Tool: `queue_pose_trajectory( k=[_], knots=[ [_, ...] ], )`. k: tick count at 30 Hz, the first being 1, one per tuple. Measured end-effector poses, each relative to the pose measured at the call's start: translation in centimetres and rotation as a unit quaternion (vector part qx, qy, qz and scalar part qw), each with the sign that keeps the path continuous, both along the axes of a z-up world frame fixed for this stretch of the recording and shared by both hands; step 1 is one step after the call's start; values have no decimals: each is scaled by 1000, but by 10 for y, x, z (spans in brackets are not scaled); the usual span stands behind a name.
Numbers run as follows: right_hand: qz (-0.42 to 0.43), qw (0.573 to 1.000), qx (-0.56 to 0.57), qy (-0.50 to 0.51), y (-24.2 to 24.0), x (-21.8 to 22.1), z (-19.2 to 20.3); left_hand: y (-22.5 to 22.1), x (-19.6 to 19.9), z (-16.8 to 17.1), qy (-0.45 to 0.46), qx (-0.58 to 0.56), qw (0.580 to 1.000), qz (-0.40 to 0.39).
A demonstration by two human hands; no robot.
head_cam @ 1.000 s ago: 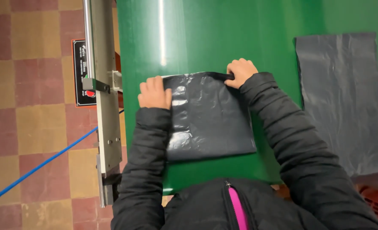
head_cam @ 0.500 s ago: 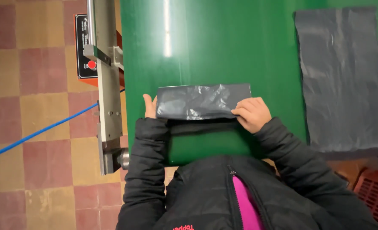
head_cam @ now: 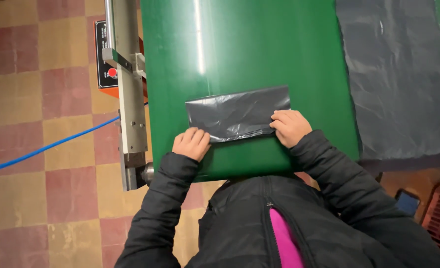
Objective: Folding black plastic bags on a conveyor belt and placing them in a crate.
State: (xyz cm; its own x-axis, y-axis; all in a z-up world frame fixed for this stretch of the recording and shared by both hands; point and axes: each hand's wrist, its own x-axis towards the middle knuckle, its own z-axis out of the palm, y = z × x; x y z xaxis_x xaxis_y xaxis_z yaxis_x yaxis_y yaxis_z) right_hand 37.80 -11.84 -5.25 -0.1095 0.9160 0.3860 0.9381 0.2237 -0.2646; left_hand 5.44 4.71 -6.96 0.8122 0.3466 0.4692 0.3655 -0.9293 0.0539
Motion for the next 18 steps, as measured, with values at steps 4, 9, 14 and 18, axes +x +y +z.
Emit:
queue_pose_trajectory(
  k=[4, 9, 14, 18],
  knots=[
    [80, 995, -38, 54, 11, -41, 44, -16, 16, -18, 120, -39, 990, -65],
    [166, 982, -20, 89, -21, -50, -37, -31, 83, 19, 212, -283, 914, -201],
    [115, 907, -130, 383, -79, -19, -102, 25, 147, -71, 135, -827, 545, -1],
    [-171, 723, -131, 657, -80, -9, -138, 38, 159, -133, 60, -831, 539, 123]
  ],
)
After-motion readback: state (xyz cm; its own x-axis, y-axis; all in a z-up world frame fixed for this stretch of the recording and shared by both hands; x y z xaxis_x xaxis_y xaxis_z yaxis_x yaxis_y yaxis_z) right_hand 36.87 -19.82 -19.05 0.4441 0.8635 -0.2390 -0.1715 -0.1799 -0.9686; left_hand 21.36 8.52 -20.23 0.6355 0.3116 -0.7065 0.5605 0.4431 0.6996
